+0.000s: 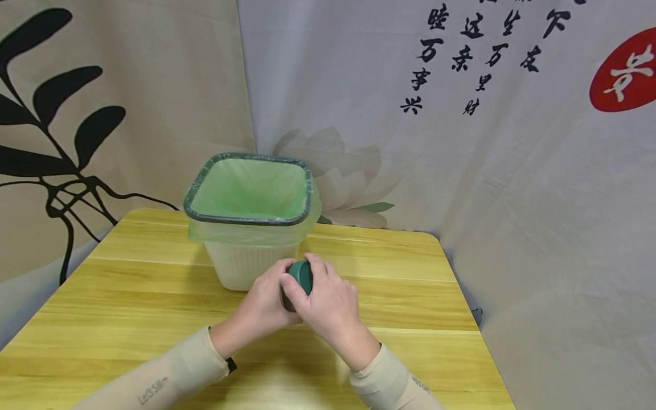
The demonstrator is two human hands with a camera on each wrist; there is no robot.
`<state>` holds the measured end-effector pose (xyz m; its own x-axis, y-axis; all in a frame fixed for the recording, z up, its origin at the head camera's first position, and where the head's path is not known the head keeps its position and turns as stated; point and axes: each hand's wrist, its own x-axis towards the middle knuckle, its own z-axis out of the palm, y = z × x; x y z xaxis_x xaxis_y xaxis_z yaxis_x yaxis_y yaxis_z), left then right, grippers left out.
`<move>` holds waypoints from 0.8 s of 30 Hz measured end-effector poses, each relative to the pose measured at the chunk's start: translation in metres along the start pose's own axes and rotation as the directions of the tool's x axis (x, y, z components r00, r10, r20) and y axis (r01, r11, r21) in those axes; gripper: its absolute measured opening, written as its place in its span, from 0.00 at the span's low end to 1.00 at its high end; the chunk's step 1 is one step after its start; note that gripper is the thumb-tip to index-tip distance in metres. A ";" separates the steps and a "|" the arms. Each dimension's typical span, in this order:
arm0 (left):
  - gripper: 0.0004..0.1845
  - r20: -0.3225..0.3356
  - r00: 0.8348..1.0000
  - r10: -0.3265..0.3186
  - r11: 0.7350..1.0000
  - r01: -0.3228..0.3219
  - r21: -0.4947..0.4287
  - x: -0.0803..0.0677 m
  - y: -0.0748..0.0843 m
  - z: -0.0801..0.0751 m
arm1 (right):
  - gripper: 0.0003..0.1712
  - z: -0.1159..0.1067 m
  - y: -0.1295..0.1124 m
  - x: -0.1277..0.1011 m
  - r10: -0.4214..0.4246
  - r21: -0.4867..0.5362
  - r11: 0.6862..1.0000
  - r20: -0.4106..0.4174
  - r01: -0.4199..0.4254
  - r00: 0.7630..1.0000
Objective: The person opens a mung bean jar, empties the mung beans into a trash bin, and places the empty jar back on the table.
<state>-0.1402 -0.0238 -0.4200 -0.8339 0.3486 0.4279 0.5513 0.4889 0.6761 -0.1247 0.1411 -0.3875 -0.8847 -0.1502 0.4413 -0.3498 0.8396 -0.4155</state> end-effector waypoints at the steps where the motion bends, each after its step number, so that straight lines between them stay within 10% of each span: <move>1: 0.47 0.000 1.000 -0.001 1.000 0.001 0.004 0.000 0.000 0.000 | 0.35 0.000 0.000 0.000 0.008 0.006 1.000 0.005 -0.008 1.000; 24: 0.46 0.055 0.998 -0.027 0.999 0.029 -0.031 0.001 -0.002 -0.001 | 0.31 -0.002 0.000 0.001 0.027 -0.004 1.000 0.042 -0.027 0.999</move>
<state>-0.1422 -0.0251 -0.4200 -0.8457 0.3789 0.3758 0.5261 0.4737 0.7063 -0.1244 0.1423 -0.3854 -0.9061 -0.1488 0.3959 -0.3243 0.8454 -0.4244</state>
